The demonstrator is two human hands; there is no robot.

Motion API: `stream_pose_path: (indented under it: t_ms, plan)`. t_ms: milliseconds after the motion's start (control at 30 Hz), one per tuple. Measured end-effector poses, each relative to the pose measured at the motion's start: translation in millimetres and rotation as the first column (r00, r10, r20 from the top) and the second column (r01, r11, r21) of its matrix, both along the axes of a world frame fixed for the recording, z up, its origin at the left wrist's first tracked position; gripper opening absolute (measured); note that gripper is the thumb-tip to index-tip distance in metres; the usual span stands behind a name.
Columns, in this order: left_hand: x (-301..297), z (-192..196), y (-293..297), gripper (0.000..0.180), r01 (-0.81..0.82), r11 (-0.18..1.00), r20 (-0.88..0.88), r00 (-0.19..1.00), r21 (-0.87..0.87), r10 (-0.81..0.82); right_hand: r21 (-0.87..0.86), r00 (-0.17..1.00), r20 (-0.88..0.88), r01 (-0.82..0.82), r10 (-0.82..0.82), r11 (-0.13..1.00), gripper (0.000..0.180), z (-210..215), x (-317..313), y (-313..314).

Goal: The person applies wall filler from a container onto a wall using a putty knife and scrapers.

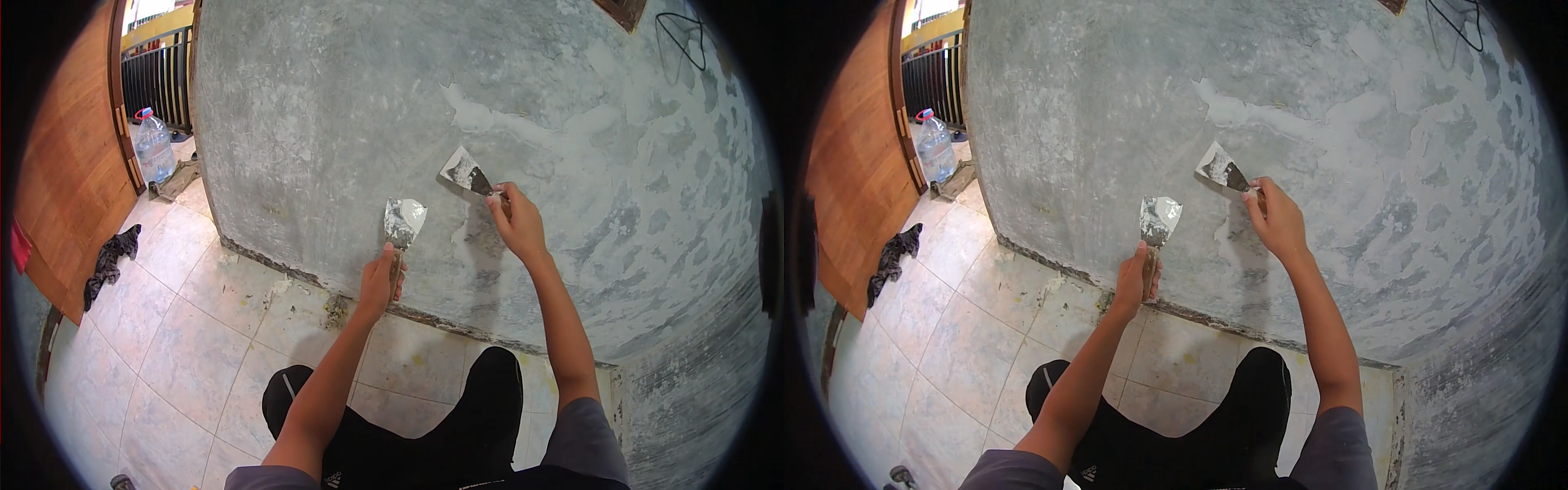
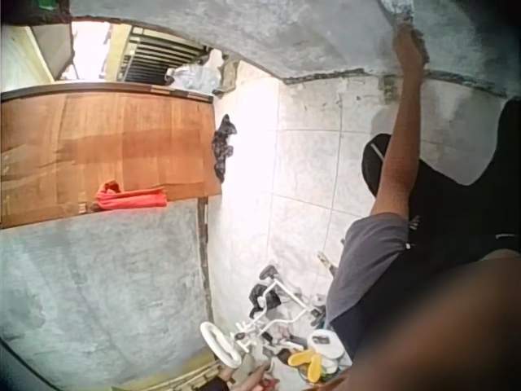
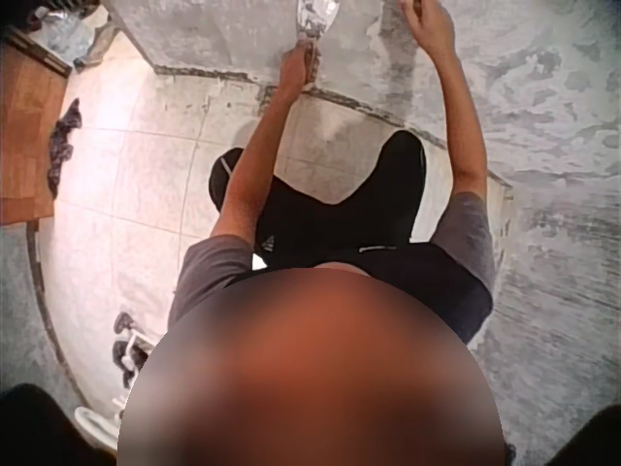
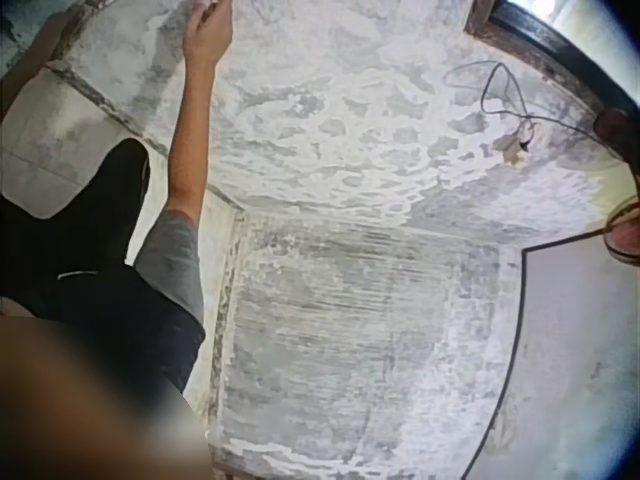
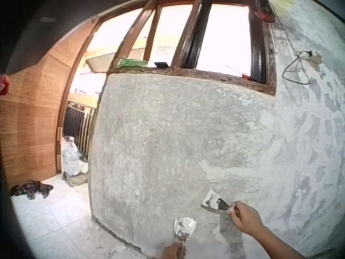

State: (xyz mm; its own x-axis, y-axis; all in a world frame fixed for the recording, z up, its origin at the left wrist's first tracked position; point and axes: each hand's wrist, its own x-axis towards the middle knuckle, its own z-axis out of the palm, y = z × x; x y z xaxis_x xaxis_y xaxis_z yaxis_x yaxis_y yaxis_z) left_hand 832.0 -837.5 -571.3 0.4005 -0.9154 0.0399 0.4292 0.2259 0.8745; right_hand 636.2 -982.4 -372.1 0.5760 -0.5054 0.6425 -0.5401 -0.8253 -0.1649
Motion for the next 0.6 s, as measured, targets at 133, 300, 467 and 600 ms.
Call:
stream_pose_path:
  t_ms: [133, 300, 467, 600]
  plan:
    - [1, 8, 5, 0.068, 0.009, 1.0, -0.006, 1.0, 0.027, -0.009, 0.008, 1.0, 0.02, -0.003, 0.003, 1.0, 0.028, -4, 17, -8]
    - [2, 9, 5, 0.068, -0.029, 0.997, 0.004, 1.0, 0.072, 0.029, -0.083, 0.998, 0.043, 0.043, -0.04, 0.996, 0.025, -6, 25, -20]
    - [1, 6, 5, 0.068, -0.013, 0.998, 0.02, 1.0, 0.057, 0.011, -0.089, 0.984, 0.165, 0.08, -0.065, 0.993, 0.024, -29, -18, -24]
    - [1, 4, 8, 0.069, -0.006, 0.997, 0.037, 0.999, 0.073, 0.003, 0.037, 0.959, 0.278, 0.054, -0.062, 0.998, 0.023, -33, -19, -7]
